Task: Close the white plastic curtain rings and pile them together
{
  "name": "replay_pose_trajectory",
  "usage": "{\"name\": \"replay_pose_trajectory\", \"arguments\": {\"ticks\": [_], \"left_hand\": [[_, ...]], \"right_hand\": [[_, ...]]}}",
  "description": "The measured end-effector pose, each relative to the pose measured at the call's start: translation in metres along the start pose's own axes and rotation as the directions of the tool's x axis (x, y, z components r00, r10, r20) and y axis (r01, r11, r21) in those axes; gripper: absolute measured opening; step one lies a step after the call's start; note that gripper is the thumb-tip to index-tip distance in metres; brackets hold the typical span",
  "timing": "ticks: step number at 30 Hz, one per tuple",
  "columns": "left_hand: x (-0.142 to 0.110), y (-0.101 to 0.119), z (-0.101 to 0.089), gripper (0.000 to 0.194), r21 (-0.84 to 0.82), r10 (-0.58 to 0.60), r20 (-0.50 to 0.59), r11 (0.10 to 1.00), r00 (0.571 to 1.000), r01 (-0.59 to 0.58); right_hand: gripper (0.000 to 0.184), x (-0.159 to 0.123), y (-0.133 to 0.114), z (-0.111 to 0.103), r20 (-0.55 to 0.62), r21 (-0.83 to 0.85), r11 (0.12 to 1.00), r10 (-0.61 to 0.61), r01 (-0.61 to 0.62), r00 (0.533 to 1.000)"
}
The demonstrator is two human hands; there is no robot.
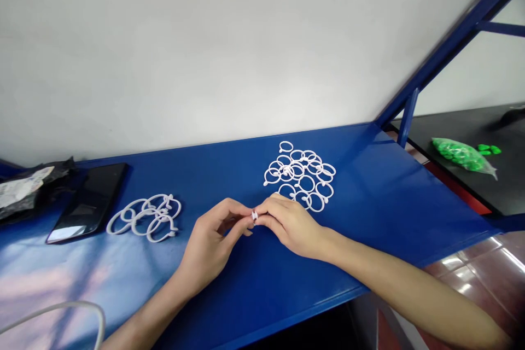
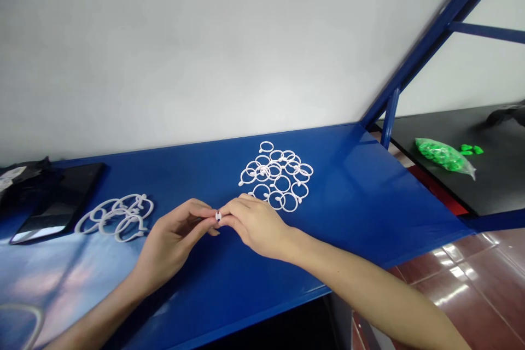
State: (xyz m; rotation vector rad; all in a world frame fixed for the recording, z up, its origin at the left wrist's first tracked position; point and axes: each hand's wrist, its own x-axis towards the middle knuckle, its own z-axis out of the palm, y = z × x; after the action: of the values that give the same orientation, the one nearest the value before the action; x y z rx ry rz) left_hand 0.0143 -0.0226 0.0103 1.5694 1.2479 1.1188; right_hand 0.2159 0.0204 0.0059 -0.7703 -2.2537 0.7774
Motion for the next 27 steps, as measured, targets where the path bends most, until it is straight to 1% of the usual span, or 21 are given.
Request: {"name": "replay_pose_trajectory", "arguments": {"ticks": [5,9,13,15,17,20,22,23,24,25,27], "left_hand": [[-0.001,-0.006,-0.001,0.01,0.09,0.186,0.032,0.978,0.982,-0.188],[-0.002,-0.006,-0.001,0.01,0.167,0.29,0.055,0.941,0.956,-0.295],[-0.003,-0.002,-0.001,0.013,0.206,0.374,0.076,0.901,0.924,-0.381],[-0.003,0.001,-0.001,0.013,0.211,0.39,0.094,0.892,0.916,-0.401],[-0.002,0.002,-0.002,0.013,0.228,0.372,0.118,0.892,0.921,-0.39],[0.004,0.001,-0.008,0.013,0.325,0.329,0.177,0.87,0.927,-0.371],[0.009,-0.002,-0.018,0.017,0.483,0.313,0.191,0.795,0.93,-0.367],[0.012,-0.004,-0.026,0.021,0.591,0.298,0.174,0.731,0.938,-0.342],[0.015,-0.006,-0.035,0.025,0.706,0.281,0.136,0.646,0.95,-0.291],[0.018,-0.008,-0.045,0.029,0.812,0.249,0.076,0.547,0.966,-0.205],[0.022,-0.011,-0.065,0.037,0.939,0.177,-0.058,0.343,0.982,-0.006]], "right_hand": [[0.017,-0.002,0.002,-0.002,-0.028,0.0,0.996,-0.09,0.09,0.996],[0.018,-0.003,0.002,-0.002,-0.027,0.001,0.992,-0.128,0.128,0.991],[0.021,-0.005,0.0,-0.005,-0.013,-0.023,0.985,-0.172,0.172,0.985],[0.022,-0.005,-0.001,-0.006,0.012,-0.065,0.98,-0.19,0.191,0.982],[0.023,-0.005,-0.001,-0.006,0.029,-0.117,0.973,-0.195,0.197,0.98],[0.021,-0.002,-0.001,-0.006,0.031,-0.222,0.955,-0.192,0.194,0.981],[0.022,0.002,0.001,-0.011,0.03,-0.315,0.931,-0.186,0.186,0.982],[0.023,0.004,0.003,-0.016,0.023,-0.37,0.914,-0.173,0.169,0.985],[0.024,0.006,0.006,-0.022,0.004,-0.429,0.893,-0.149,0.136,0.989],[0.025,0.008,0.009,-0.031,-0.026,-0.49,0.867,-0.118,0.09,0.993],[0.023,0.011,0.018,-0.052,-0.152,-0.609,0.79,-0.036,-0.065,0.988]]}}
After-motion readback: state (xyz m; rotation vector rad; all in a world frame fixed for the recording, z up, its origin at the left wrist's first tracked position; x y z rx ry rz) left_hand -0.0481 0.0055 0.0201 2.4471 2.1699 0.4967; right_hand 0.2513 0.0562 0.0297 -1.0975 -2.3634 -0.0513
